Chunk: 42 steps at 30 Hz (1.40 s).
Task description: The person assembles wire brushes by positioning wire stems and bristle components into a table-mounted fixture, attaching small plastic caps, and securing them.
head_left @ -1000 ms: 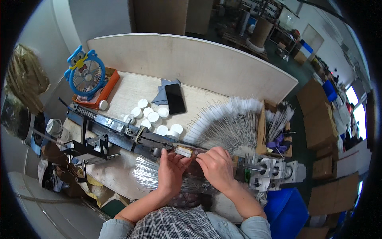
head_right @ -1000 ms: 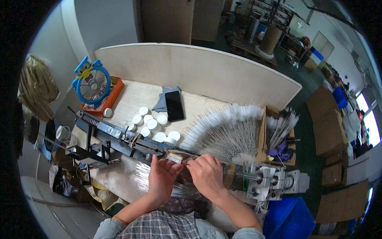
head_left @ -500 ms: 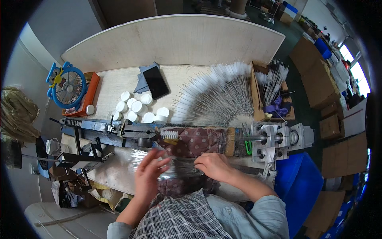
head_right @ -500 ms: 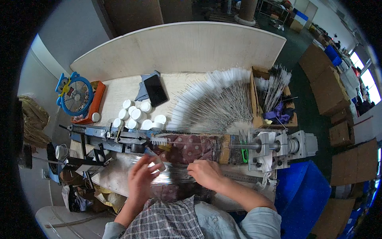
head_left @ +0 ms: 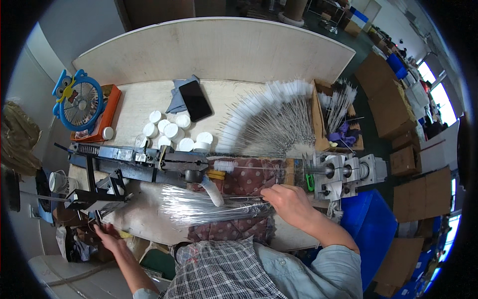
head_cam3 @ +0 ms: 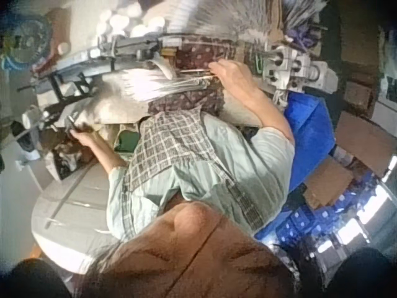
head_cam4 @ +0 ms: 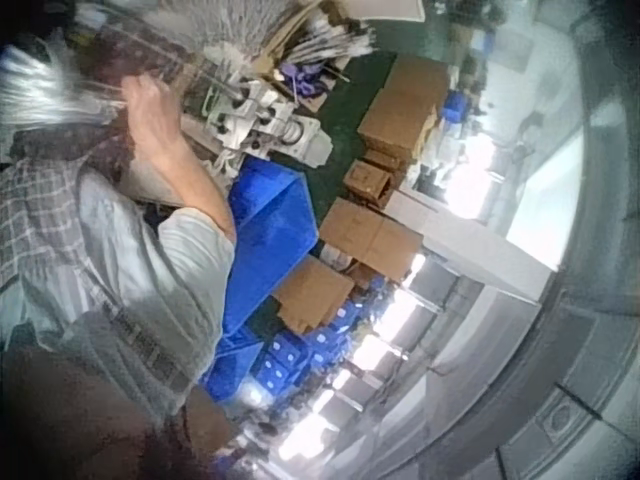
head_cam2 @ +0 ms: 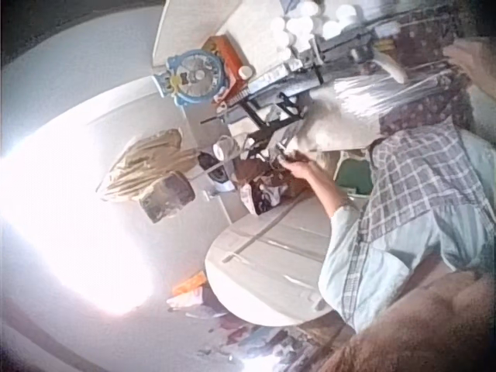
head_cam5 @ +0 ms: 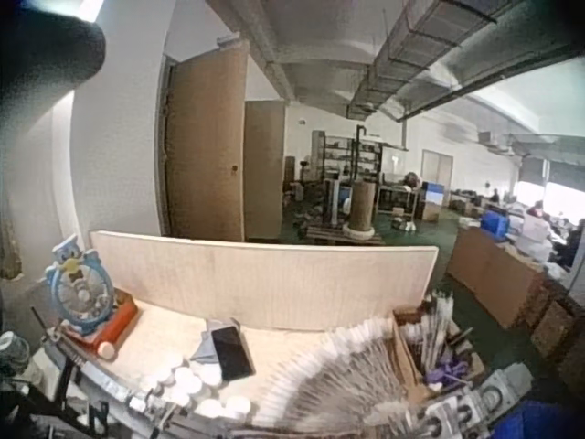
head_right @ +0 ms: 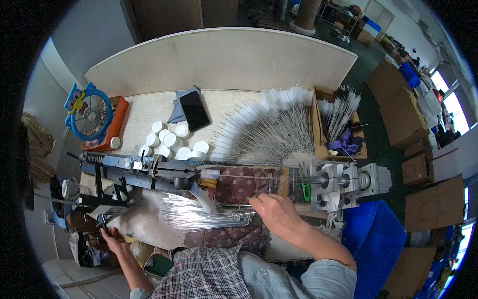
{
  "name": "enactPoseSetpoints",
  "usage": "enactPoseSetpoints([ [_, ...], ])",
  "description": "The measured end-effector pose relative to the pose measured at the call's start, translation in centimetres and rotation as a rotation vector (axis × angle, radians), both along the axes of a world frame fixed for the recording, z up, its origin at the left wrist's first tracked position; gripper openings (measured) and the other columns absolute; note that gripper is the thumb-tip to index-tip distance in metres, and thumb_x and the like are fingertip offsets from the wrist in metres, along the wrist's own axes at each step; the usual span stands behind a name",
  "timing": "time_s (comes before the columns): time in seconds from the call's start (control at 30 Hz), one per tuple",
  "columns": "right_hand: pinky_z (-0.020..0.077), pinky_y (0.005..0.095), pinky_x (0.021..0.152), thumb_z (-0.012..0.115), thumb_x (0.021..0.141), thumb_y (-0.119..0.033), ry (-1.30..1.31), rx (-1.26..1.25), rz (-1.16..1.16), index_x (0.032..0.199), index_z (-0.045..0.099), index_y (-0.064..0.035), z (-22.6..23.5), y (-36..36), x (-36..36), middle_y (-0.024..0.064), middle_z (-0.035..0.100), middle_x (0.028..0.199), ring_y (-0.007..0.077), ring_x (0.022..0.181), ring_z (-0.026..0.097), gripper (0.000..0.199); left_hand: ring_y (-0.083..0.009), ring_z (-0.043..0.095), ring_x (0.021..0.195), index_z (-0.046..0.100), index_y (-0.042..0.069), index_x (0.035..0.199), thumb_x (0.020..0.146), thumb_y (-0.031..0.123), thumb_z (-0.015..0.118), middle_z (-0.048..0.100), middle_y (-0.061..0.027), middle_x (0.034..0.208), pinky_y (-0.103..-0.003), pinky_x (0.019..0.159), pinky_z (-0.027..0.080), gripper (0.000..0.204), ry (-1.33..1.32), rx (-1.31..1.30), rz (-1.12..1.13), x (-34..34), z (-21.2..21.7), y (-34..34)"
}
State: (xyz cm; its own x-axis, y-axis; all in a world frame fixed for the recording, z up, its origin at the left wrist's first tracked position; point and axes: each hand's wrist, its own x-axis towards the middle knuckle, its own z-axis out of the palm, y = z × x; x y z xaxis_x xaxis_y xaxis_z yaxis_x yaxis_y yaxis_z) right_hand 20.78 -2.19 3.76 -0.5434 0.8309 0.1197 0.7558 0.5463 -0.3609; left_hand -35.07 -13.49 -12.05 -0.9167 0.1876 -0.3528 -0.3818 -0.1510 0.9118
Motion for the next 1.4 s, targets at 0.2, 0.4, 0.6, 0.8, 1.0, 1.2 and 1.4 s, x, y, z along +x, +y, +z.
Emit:
enactPoseSetpoints([
  [0.2, 0.0547, 0.0362, 0.065, 0.060, 0.072, 0.000, -0.131, 0.045, 0.051, 0.085, 0.057, -0.0031, 0.6, -0.4, 0.6, 0.0111, 0.055, 0.085, 0.0266, 0.076, 0.064, 0.013, -0.0278, 0.061, 0.106, 0.059, 0.006, 0.111, 0.091, 0.024, 0.060, 0.062, -0.0148, 0.113, -0.047, 0.097, 0.049, 0.028, -0.581, 0.303, -0.763, 21.5, 4.8, 5.1],
  [0.4, 0.0556, 0.0341, 0.063, 0.061, 0.071, 0.000, -0.203, -0.050, -0.081, 0.086, 0.054, -0.0010, 0.0, -0.8, -0.8, 0.0140, 0.054, 0.085, 0.0263, 0.077, 0.065, 0.016, -0.0168, 0.058, 0.084, 0.054, 0.006, 0.101, 0.093, 0.023, 0.057, 0.060, -0.0068, 0.092, -0.031, 0.077, 0.045, 0.020, -0.361, -0.018, -1.201, 35.0, 14.1, 10.5],
  [0.6, 0.0529, 0.0395, 0.066, 0.057, 0.072, 0.005, -0.212, 0.038, -0.108, 0.102, 0.053, -0.0002, 2.9, -0.2, 1.0, 0.0138, 0.052, 0.087, 0.0324, 0.079, 0.061, 0.031, -0.0075, 0.040, 0.039, 0.061, 0.006, 0.095, 0.099, 0.050, 0.038, 0.053, -0.0007, 0.059, -0.025, 0.047, 0.044, 0.050, -0.952, 0.357, -1.084, 29.8, 21.1, 11.1],
  [0.8, 0.0506, 0.0427, 0.068, 0.057, 0.084, 0.001, 0.025, 0.376, -0.416, 0.105, 0.062, -0.0010, 7.5, 3.6, 7.2, 0.0168, 0.062, 0.090, 0.0359, 0.081, 0.063, 0.022, -0.0220, 0.063, 0.059, 0.060, 0.000, 0.102, 0.099, 0.037, 0.046, 0.066, -0.0159, 0.087, -0.031, 0.053, 0.052, 0.039, -0.430, 0.072, -1.762, 31.9, 16.9, 9.7],
  [1.0, 0.0508, 0.0427, 0.069, 0.060, 0.086, -0.004, 0.247, 0.164, -0.298, 0.101, 0.063, 0.0002, 3.9, 5.7, 4.9, 0.0206, 0.065, 0.090, 0.0378, 0.082, 0.063, 0.015, -0.0280, 0.066, 0.075, 0.062, 0.011, 0.098, 0.084, 0.014, 0.061, 0.064, -0.0108, 0.093, -0.038, 0.061, 0.052, 0.015, 1.476, 0.201, -1.612, 42.7, 13.3, 17.5],
  [1.2, 0.0493, 0.0411, 0.065, 0.069, 0.081, -0.018, 0.244, 0.009, -0.399, 0.089, 0.070, -0.0094, 2.1, 5.7, 5.9, 0.0158, 0.066, 0.078, 0.0337, 0.078, 0.064, 0.011, -0.0174, 0.060, 0.088, 0.062, 0.014, 0.091, 0.078, 0.019, 0.056, 0.060, -0.0011, 0.086, -0.036, 0.075, 0.044, 0.015, 2.186, 0.197, -1.435, 43.7, 12.9, 22.6],
  [1.4, 0.0494, 0.0343, 0.066, 0.077, 0.070, -0.019, 0.237, -0.033, -0.104, 0.078, 0.076, -0.0120, 4.0, 6.3, 5.3, 0.0055, 0.067, 0.072, 0.0229, 0.071, 0.058, 0.010, -0.0214, 0.061, 0.093, 0.065, 0.010, 0.111, 0.080, 0.015, 0.065, 0.065, -0.0076, 0.107, -0.035, 0.082, 0.047, 0.031, 1.851, 0.410, -1.451, 38.4, 12.2, 18.7],
])
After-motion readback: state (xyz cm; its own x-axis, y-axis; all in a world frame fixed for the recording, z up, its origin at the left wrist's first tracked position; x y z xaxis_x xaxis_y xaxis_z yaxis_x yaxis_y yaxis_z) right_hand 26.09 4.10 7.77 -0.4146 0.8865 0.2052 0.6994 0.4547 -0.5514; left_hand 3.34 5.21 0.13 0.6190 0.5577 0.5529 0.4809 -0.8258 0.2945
